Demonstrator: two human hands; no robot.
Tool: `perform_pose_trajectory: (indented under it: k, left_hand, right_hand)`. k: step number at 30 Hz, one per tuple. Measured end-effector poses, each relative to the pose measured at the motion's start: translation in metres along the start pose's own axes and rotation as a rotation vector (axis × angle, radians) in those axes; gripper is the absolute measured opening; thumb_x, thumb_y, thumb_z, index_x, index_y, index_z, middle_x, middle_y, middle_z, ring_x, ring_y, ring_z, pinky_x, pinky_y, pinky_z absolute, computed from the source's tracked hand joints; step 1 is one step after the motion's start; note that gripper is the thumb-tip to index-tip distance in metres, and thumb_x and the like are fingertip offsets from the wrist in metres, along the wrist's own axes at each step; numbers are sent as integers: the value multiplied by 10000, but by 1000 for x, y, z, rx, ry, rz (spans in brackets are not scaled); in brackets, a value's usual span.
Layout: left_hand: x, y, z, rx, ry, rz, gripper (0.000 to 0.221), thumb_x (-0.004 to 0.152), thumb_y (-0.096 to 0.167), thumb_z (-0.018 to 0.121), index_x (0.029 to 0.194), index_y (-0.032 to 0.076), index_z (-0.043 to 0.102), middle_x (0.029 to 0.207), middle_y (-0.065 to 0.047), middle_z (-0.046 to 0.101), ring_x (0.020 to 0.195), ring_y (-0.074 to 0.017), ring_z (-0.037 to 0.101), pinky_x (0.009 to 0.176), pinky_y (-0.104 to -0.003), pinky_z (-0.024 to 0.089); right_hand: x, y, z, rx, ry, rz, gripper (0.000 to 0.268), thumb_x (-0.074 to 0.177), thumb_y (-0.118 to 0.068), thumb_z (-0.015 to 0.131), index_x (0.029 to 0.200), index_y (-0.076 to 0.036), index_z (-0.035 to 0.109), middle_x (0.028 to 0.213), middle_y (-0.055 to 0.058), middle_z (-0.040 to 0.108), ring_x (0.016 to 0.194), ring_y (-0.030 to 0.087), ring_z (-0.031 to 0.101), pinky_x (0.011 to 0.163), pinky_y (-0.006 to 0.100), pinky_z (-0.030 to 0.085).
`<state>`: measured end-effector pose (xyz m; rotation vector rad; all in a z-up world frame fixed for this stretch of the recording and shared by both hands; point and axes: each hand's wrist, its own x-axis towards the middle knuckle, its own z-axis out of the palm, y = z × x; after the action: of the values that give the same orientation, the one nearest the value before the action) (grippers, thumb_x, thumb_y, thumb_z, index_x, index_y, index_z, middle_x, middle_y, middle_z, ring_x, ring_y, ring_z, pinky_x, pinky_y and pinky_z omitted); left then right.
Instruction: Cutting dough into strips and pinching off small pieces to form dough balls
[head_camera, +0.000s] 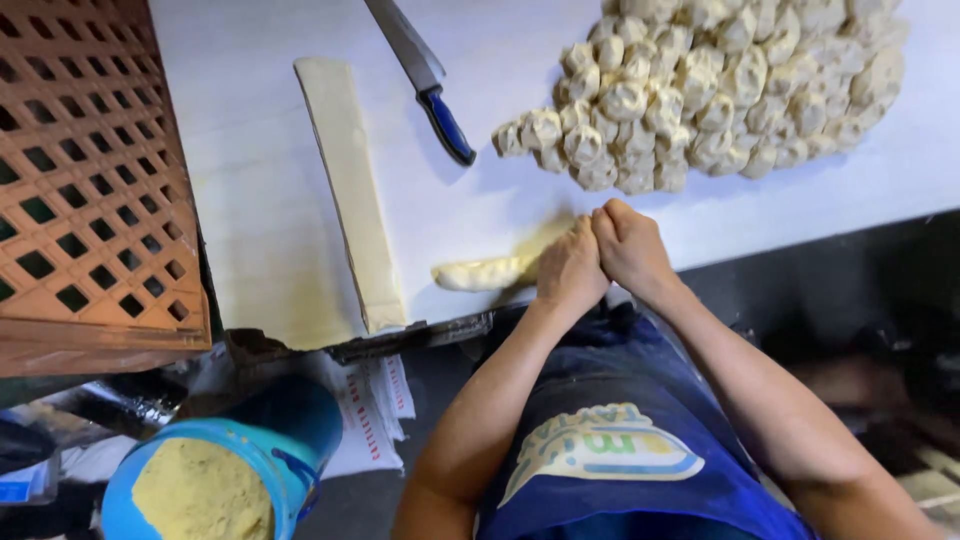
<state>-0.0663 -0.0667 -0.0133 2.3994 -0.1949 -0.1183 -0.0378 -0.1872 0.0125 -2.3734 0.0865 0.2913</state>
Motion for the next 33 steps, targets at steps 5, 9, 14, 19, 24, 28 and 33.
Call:
perform_pose_trajectory:
  k: [5,9,14,19,24,28,33]
  left_hand:
    - [43,12,-29,71,-336,-112,254,845,325,557,920,124,693,869,-138,764,921,-398,766,789,-554,587]
    - [81,25,-56,192,-376,-410,492,1022,438,441,1141,73,749,1154,-257,723,1147,-497,649,987,-582,477]
    - [28,41,-55,209,-306,-247,999,728,452,909,1487,108,357,1402,-246,507,1201,-470,576,932,-564,494]
    - [-1,7,-79,183,-138,-208,384,836,235,793,1129,44,634,1100,-161,612,1107,-417,605,911,-582,525]
    - [-18,-35,-49,-112,11,-130,193,941,110,565,1120,39,550,1060,-185,561,1045,-451,601,876,-597,546]
    - [-35,-24,-75,-304,191,-25,677,726,30,723,1343,30,443,1181,-204,479,1168,-500,546,1025,-557,476]
    - [2,-2,-56,-22,-227,-229,367,817,361,623,1065,93,586,965,-144,735,963,-423,741,840,-564,544]
  right_hand:
    - [0,-11,-62,50,-352,-22,316,1005,-330,541,994,-41,669,908,275,709,954,469,671,829,585,522]
    - [-102,-120,-173,360,-1007,-532,276,990,-385,622,884,-165,749,841,-16,646,738,123,652,693,286,564]
    - [-28,-24,-171,127,186,-834,377,993,-240,652,1254,-9,510,1201,175,577,1095,343,590,967,464,503]
    - [32,28,-81,0,250,-646,352,1008,57,654,1354,5,692,1278,242,683,1257,456,612,1012,518,512]
    - [-5,3,68,248,-96,-231,405,1152,-397,447,1029,-68,649,886,184,620,949,387,642,818,500,504]
    - [-4,-20,62,187,-73,-31,352,1111,-373,477,947,-94,616,824,219,633,890,407,671,727,522,484]
    - [6,-28,0,0,-208,-65,259,1064,-347,523,1019,-114,627,894,238,695,981,489,668,792,579,525]
